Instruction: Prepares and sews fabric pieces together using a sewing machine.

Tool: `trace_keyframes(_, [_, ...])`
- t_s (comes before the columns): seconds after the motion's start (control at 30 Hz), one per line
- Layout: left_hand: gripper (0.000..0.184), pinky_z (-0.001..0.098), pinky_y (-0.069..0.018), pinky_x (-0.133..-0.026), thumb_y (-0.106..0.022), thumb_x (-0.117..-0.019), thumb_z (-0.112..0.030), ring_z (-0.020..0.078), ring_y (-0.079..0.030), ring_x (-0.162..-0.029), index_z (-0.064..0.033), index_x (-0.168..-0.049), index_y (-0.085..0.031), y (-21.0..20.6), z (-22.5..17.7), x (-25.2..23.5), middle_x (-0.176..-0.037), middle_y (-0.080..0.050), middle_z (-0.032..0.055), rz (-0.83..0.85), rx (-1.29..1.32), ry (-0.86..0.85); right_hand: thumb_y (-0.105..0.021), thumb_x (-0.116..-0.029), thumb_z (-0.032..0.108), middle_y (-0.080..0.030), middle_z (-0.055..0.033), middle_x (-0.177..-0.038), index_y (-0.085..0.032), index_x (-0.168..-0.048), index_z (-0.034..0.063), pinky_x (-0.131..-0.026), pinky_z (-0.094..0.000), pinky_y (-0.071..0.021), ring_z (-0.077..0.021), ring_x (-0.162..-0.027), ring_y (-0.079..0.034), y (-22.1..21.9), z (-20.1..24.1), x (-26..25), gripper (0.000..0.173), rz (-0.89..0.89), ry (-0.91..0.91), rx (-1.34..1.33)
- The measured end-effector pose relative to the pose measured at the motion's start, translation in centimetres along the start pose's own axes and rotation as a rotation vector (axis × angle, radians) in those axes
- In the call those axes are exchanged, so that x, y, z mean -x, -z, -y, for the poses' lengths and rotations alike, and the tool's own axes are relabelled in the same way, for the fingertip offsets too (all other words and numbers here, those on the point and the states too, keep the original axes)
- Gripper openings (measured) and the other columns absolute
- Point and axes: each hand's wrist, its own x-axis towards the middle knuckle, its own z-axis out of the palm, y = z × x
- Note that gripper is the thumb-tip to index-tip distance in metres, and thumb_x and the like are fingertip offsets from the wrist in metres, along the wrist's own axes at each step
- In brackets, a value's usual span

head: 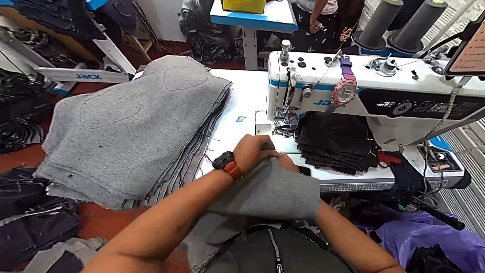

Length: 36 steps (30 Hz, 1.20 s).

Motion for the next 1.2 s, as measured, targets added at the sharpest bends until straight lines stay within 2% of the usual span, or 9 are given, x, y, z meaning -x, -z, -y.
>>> trace_keyframes(0.03, [0.026,0.0593,-0.0556,-0.08,-0.077,-0.093,-0.027,0.0337,-0.072,-0.082,-0.002,-0.099,-0.074,-1.8,1.8,-0.8,-0.086,-0.073,0.0166,0.005,0.057,0.089,-0.045,-0.1026,-0.007,-0.069,-0.0273,-0.125,-0.064,-0.121,-0.0183,-0.11,-0.031,-0.0419,-0.0299,-0.123,-0.065,1.3,0.3,-1.0,0.029,0.134,-0.224,-0.22])
trace_keyframes(0.1, [0.028,0.0598,-0.0549,-0.078,-0.079,-0.0915,-0.031,0.0339,-0.071,-0.08,-0.004,-0.098,-0.073,-3.2,2.9,-1.6,-0.084,-0.073,0.0159,-0.008,0.071,0.177,-0.048,-0.101,-0.007,-0.067,-0.0189,-0.105,-0.062,-0.106,-0.0162,-0.089,-0.0192,-0.0476,-0.0103,-0.099,-0.063,3.6,0.4,-2.7,0.018,0.13,-0.511,-0.587])
trace_keyframes(0.23, [0.034,0.0653,-0.0539,-0.08,-0.082,-0.0884,-0.031,0.0405,-0.071,-0.086,-0.0041,-0.106,-0.072,-3.2,1.7,-1.8,-0.089,-0.073,0.0188,0.061,-0.002,0.247,-0.055,-0.0966,-0.008,-0.067,-0.0309,-0.124,-0.065,-0.113,-0.0205,-0.11,-0.0361,-0.044,-0.032,-0.124,-0.063,6.4,-1.3,-1.0,0.023,0.291,-0.005,-0.549])
trace_keyframes(0.37, [0.035,0.0579,-0.0558,-0.084,-0.079,-0.0913,-0.03,0.0319,-0.071,-0.089,-0.005,-0.114,-0.068,-2.0,2.0,-2.2,-0.094,-0.073,0.0132,0.137,0.001,0.259,-0.062,-0.0935,0.0,-0.076,-0.018,-0.106,-0.075,-0.097,-0.0071,-0.101,-0.041,-0.0537,-0.0253,-0.105,-0.072,4.4,-3.1,1.7,0.015,0.004,0.07,-0.578])
trace_keyframes(0.5, [0.031,0.0549,-0.0558,-0.088,-0.076,-0.0937,-0.019,0.0301,-0.072,-0.093,0.0,-0.116,-0.067,-1.9,2.2,-2.3,-0.097,-0.074,0.0141,0.12,0.028,0.241,-0.049,-0.1038,0.0,-0.06,-0.0246,-0.142,-0.06,-0.138,-0.0049,-0.115,-0.0514,-0.0342,-0.0395,-0.136,-0.054,8.1,0.3,-3.6,0.036,0.765,-0.306,-0.119])
trace_keyframes(0.57, [0.027,0.0555,-0.0559,-0.087,-0.076,-0.0937,-0.019,0.0302,-0.073,-0.091,-0.0007,-0.112,-0.068,-2.0,2.4,-2.6,-0.095,-0.074,0.0137,0.1,0.023,0.243,-0.043,-0.1067,0.0,-0.054,-0.0229,-0.149,-0.052,-0.148,0.0011,-0.118,-0.0507,-0.0306,-0.0391,-0.141,-0.048,8.4,0.9,-5.0,0.042,0.882,-0.417,-0.071])
trace_keyframes(0.9, [0.026,0.0635,-0.0524,-0.084,-0.068,-0.0997,-0.022,0.0421,-0.07,-0.095,0.0013,-0.109,-0.068,-2.0,1.5,-3.9,-0.097,-0.071,0.0216,0.18,-0.073,0.291,-0.05,-0.1008,-0.005,-0.062,-0.0227,-0.14,-0.061,-0.141,0.0042,-0.115,-0.0521,-0.0348,-0.0394,-0.136,-0.054,7.1,1.3,-4.6,0.043,0.625,-0.647,-0.16])
trace_keyframes(1.03, [0.025,0.0642,-0.0521,-0.084,-0.067,-0.1004,-0.022,0.0431,-0.069,-0.097,0.001,-0.109,-0.069,-1.4,1.6,-5.1,-0.097,-0.071,0.0222,0.304,-0.117,0.266,-0.046,-0.104,0.0,-0.06,-0.0255,-0.142,-0.052,-0.15,0.0047,-0.114,-0.0543,-0.0339,-0.0426,-0.136,-0.053,7.4,1.9,-5.3,0.046,0.789,-0.548,0.004])
trace_keyframes(1.2, [0.018,0.0615,-0.048,-0.095,-0.064,-0.0983,-0.011,0.045,-0.063,-0.115,0.0034,-0.107,-0.071,-0.9,1.5,-5.8,-0.111,-0.069,0.0244,0.332,-0.293,-0.029,-0.046,-0.1068,0.005,-0.069,-0.0257,-0.123,-0.068,-0.125,-0.0083,-0.106,-0.0443,-0.0412,-0.0325,-0.121,-0.062,6.1,1.9,-3.9,0.032,0.529,-0.699,-0.188])
